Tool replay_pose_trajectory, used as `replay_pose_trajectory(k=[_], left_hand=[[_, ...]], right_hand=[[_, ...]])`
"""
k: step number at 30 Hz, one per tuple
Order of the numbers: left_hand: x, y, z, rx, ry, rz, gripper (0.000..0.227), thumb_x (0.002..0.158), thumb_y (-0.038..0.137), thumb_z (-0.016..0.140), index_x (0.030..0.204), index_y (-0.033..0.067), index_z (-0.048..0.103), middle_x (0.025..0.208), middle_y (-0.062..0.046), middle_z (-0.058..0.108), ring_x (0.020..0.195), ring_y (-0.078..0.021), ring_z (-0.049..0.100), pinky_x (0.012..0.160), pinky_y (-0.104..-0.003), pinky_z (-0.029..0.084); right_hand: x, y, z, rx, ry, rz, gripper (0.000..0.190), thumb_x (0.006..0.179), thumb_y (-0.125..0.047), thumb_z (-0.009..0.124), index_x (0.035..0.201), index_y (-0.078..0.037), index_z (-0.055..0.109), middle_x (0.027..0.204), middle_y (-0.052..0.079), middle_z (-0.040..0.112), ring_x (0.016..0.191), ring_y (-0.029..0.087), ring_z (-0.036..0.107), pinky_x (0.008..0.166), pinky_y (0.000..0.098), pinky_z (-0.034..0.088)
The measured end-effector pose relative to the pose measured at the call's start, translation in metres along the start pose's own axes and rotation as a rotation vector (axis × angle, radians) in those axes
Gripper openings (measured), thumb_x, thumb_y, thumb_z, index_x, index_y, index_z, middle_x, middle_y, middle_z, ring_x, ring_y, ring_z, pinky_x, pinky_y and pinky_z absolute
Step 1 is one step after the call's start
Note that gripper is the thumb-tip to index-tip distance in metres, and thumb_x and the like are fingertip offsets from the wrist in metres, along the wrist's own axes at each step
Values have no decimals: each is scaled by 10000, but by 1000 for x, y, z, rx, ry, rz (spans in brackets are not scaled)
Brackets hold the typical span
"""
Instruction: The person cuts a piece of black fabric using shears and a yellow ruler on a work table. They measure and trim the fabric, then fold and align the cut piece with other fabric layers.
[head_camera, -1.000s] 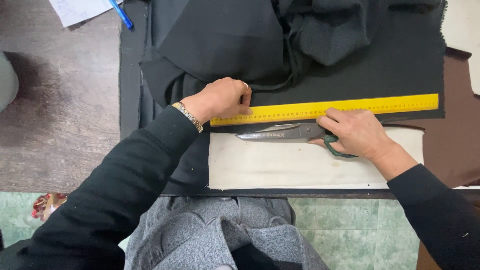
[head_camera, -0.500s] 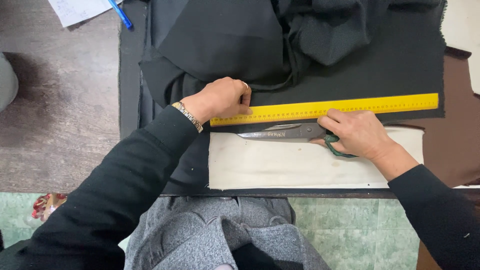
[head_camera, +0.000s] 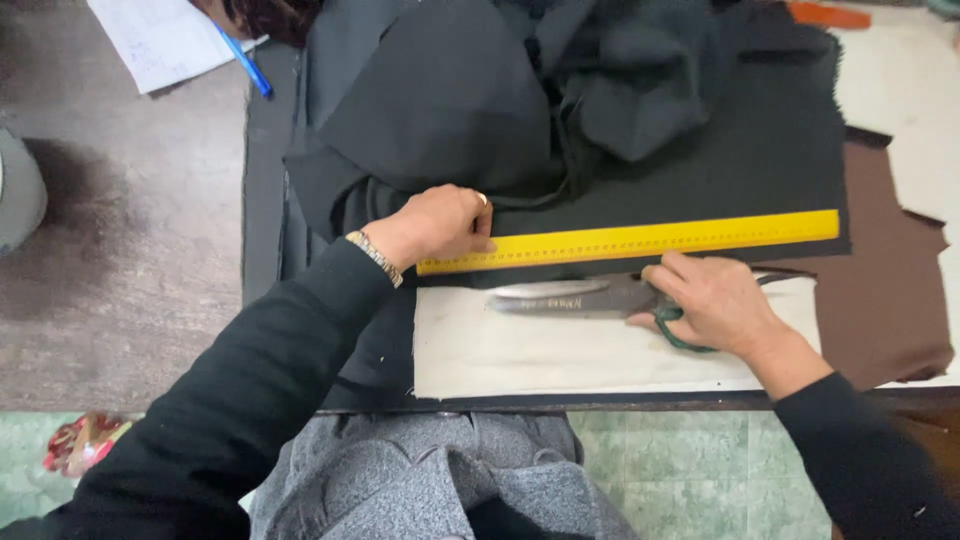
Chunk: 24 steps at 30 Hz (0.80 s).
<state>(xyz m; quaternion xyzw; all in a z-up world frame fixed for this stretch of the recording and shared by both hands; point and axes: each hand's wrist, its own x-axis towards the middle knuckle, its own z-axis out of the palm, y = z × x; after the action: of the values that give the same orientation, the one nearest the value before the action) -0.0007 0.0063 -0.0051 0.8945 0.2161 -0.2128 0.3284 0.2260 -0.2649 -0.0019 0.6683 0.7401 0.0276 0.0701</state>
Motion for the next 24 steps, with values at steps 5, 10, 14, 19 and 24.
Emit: replay_pose_trajectory(k=[5, 10, 14, 19, 24], left_hand=[[-5, -4, 4, -1, 36, 22, 232, 842, 273, 636, 948, 82, 717, 989, -179, 710, 997, -389, 659, 823, -524, 537], [-34, -5, 10, -70, 251, 22, 184, 947, 273, 491, 980, 117, 582, 849, -158, 680, 838, -389, 686, 706, -504, 536], [-71, -17, 11, -179, 295, -5, 180, 955, 271, 484, 981, 122, 581, 830, -163, 691, 830, -400, 689, 721, -499, 539], [-122, -80, 56, -508, 403, -22, 288, 970, 314, 425, 852, 149, 628, 777, 11, 639, 729, -114, 603, 722, -272, 450], [-170, -133, 140, -622, 830, -476, 214, 1041, 246, 524, 1034, 91, 672, 797, -91, 623, 759, -179, 568, 713, -317, 418]], right_hand=[[-25, -1, -4, 126, 118, 13, 532, 724, -651, 639, 989, -194, 570, 722, -7, 461, 547, 221, 585, 535, 338, 507], [-68, 14, 3, 187, 305, 513, 481, 684, -541, 766, 1016, -231, 609, 657, -47, 455, 567, 154, 576, 582, 254, 488], [-105, 47, 27, 269, 497, 811, 452, 724, -464, 817, 1038, -207, 620, 573, -44, 450, 575, 189, 565, 596, 277, 483], [-93, 63, -34, 669, 364, 1500, 306, 918, -390, 675, 915, -100, 577, 825, 118, 608, 830, 267, 573, 752, 396, 400], [-129, 126, -5, 695, 201, 1619, 469, 830, -434, 741, 1054, -55, 578, 882, 135, 613, 780, 288, 567, 652, 432, 425]])
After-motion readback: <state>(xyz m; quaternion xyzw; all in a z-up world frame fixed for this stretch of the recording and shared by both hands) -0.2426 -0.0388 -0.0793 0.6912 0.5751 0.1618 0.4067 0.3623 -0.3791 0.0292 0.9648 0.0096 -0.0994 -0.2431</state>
